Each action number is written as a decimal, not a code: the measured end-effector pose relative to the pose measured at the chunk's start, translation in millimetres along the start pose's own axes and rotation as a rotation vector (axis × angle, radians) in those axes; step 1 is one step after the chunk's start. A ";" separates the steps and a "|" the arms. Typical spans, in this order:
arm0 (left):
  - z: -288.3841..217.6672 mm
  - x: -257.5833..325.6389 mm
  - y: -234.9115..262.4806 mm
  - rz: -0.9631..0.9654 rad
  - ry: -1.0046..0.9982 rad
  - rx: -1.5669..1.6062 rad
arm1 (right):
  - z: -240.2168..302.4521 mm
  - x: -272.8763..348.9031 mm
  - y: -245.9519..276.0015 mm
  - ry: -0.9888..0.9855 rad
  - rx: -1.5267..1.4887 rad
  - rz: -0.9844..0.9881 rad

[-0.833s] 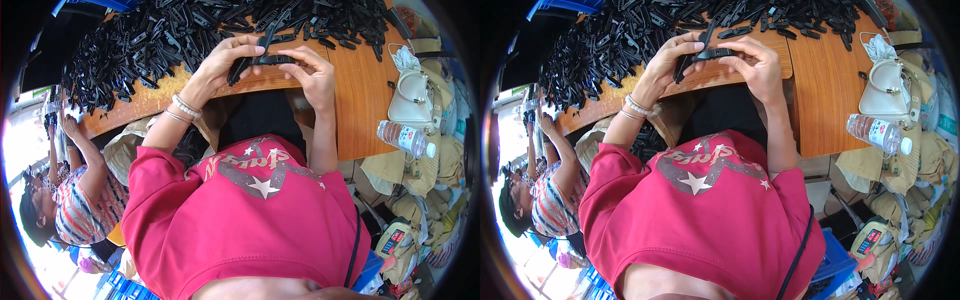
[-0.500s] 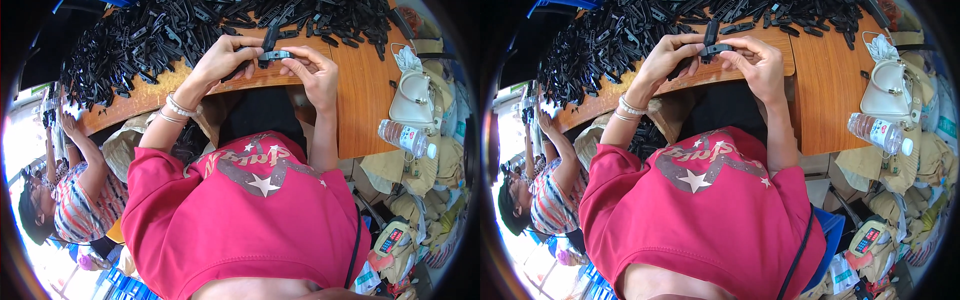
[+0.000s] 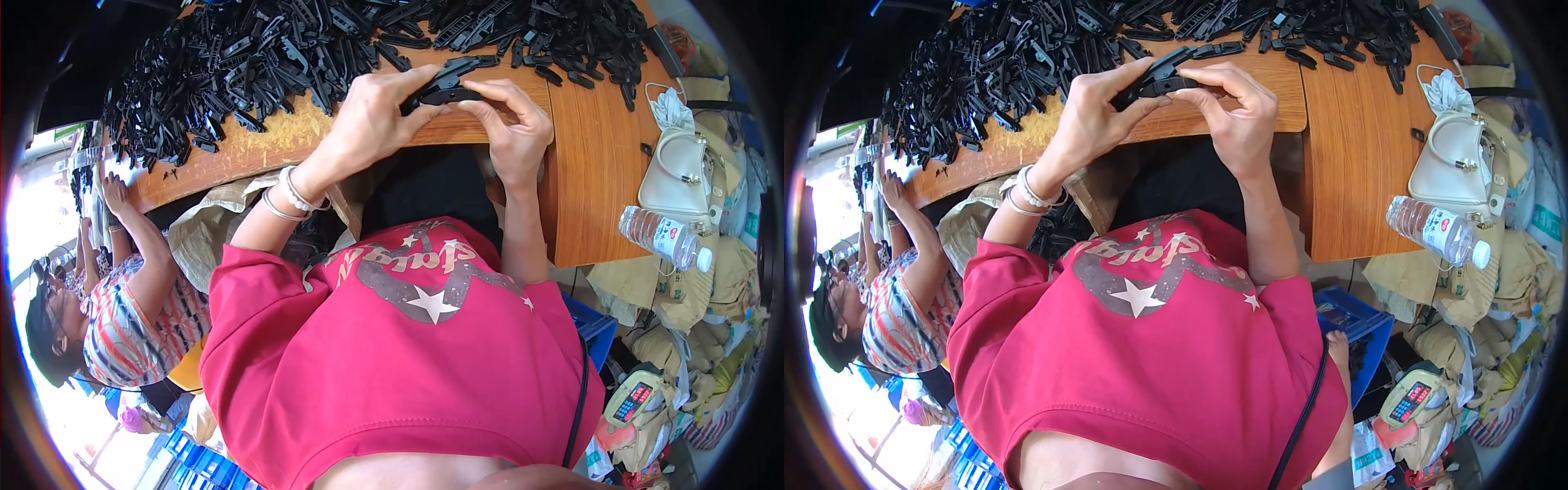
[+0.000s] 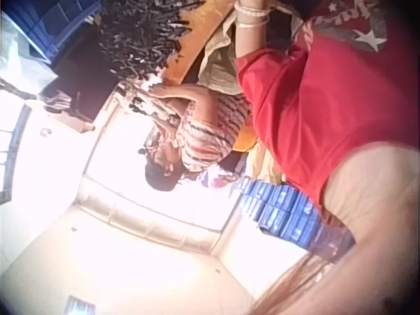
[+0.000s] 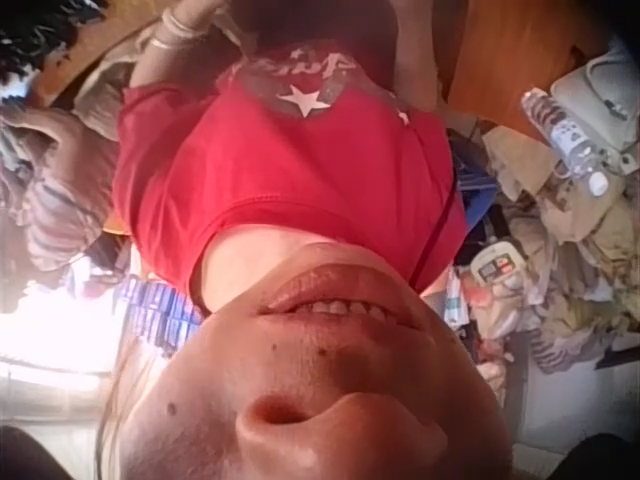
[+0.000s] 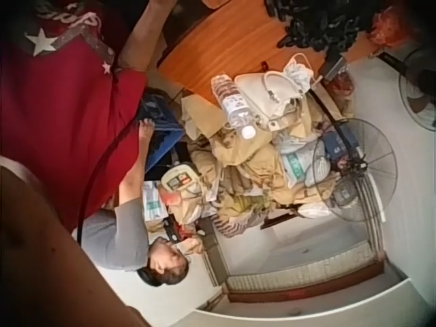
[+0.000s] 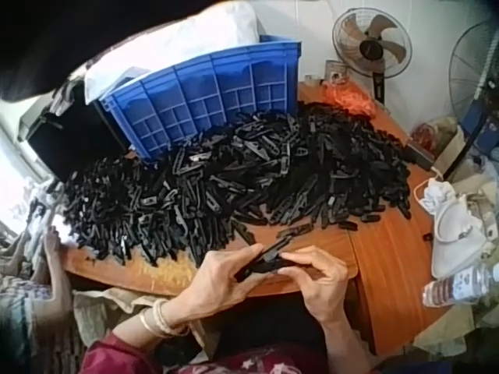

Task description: Inspecting and sorting black plastic clips on a wooden workstation in a factory-like environment.

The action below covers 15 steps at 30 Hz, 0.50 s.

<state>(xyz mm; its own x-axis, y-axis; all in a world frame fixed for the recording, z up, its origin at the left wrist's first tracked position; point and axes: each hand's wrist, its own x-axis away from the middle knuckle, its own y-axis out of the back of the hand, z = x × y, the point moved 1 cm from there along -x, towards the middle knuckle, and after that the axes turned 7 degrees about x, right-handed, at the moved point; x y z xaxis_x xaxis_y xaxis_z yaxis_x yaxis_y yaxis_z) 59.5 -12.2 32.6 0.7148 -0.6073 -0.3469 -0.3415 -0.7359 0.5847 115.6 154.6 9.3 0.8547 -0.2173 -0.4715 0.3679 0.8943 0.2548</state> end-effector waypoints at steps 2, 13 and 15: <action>-9.3 3.8 -0.9 0.019 0.052 -0.087 | 2.3 2.0 -2.7 -0.035 -0.073 -0.007; -9.7 13.0 12.9 -0.021 -0.104 0.000 | 2.1 -3.1 -2.2 -0.092 -0.281 0.193; -4.2 17.9 11.4 -0.058 -0.136 0.008 | -4.6 -0.3 -6.2 -0.048 -0.267 0.184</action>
<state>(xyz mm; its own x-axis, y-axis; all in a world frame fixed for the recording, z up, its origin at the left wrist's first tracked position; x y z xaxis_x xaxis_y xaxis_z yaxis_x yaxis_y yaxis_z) 70.9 -30.1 36.1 0.6447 -0.5979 -0.4763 -0.3069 -0.7731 0.5551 111.4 150.9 3.9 0.9164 -0.0550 -0.3965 0.1020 0.9899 0.0984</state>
